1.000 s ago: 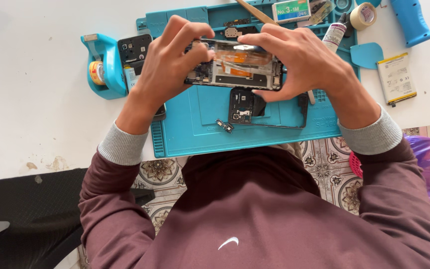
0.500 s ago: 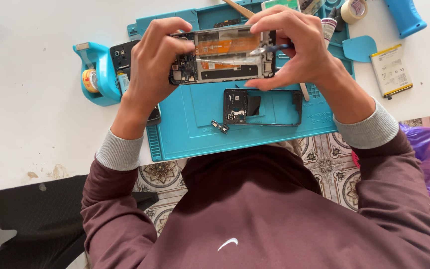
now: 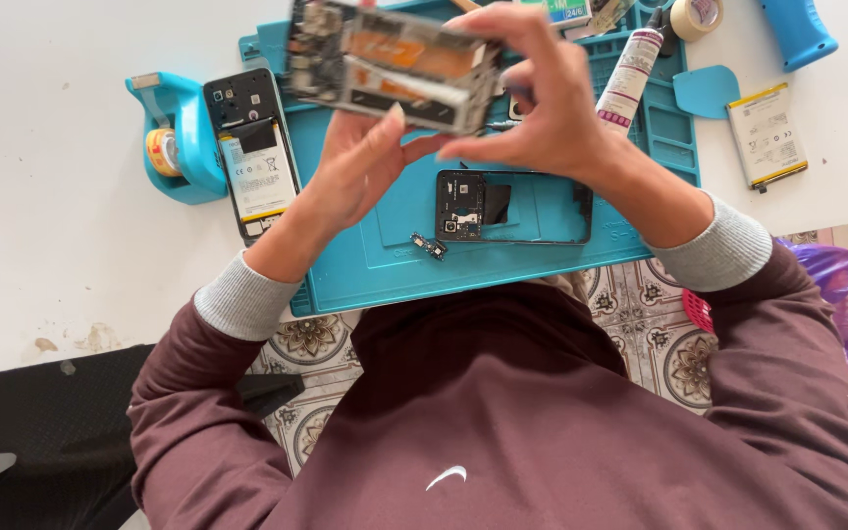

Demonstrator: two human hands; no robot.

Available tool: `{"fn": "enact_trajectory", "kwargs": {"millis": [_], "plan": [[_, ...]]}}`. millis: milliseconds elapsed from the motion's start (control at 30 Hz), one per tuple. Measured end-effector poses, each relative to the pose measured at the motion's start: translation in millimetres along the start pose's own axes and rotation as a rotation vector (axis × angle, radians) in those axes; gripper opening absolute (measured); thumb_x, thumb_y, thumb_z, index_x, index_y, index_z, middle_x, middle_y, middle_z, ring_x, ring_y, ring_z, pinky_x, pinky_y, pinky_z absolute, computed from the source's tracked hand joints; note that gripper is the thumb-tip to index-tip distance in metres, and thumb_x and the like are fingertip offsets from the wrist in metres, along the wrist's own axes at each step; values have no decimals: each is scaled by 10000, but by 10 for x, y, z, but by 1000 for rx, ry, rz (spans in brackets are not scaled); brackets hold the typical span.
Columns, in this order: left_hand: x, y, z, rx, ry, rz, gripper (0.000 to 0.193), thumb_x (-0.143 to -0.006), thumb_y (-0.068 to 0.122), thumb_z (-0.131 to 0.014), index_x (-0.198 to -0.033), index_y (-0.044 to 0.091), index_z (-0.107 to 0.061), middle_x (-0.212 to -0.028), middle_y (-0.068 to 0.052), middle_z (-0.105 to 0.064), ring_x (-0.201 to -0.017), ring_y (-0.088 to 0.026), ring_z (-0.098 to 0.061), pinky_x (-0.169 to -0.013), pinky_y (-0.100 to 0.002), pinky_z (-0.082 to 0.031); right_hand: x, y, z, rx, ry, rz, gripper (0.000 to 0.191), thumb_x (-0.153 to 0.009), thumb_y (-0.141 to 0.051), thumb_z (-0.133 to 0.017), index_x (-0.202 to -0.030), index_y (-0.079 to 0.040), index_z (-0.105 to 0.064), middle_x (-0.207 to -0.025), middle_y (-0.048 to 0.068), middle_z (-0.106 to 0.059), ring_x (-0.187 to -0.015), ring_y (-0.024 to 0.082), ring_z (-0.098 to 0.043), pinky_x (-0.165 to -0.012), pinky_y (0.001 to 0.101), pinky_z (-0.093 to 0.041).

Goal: The person uses a small screwdriver to remove screws and pry open a disassembled smartphone. They carefully detach internal components and place them on a blue work mat. The person continues to manipulate the phone's internal parts with the screwdriver throughout the clip.

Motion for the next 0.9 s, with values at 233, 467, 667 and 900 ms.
{"fn": "enact_trajectory", "kwargs": {"millis": [233, 467, 667, 900], "plan": [[42, 45, 494, 195, 225, 6, 553, -1139, 373, -567, -1544, 33, -406, -1459, -165, -575, -1314, -289, -645, -1078, -484, -610, 31, -581, -297, 491, -2, 301, 504, -994, -419, -900, -1248, -91, -615, -1132, 29, -548, -834, 247, -644, -656, 357, -506], [48, 196, 548, 138, 202, -30, 610, -1121, 514, -505, -1504, 44, -438, -1464, -161, -554, -1299, -239, -645, -1023, -409, -630, 254, -669, -1027, 208, -614, 226, 549, -833, -434, -798, -1092, 43, -712, -1067, 127, -558, -587, 222, -619, -494, 356, -490], [26, 224, 519, 114, 274, 3, 714, -1017, 550, -548, -1528, 80, -381, -1529, -196, -548, -1335, -294, -660, -976, -450, -666, 294, -572, -1041, 210, -637, 126, 326, -813, -288, -789, -973, -6, -754, -1061, 98, -582, -572, 239, -620, -519, 390, -497], [-12, 217, 536, 98, 302, -4, 701, -1039, 489, -561, -1511, -3, -399, -1519, -212, -559, -1286, -285, -686, -972, -438, -677, 225, -620, -959, 26, -562, 8, 158, -835, -215, -753, -846, -57, -753, -967, 59, -607, -611, 247, -634, -541, 378, -501]]}}
Point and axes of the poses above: each hand's wrist, its own x-axis away from the middle knuckle, its own z-axis out of the back of the hand, y = z × x, the point moved 8 cm from there along -x, towards the middle knuckle
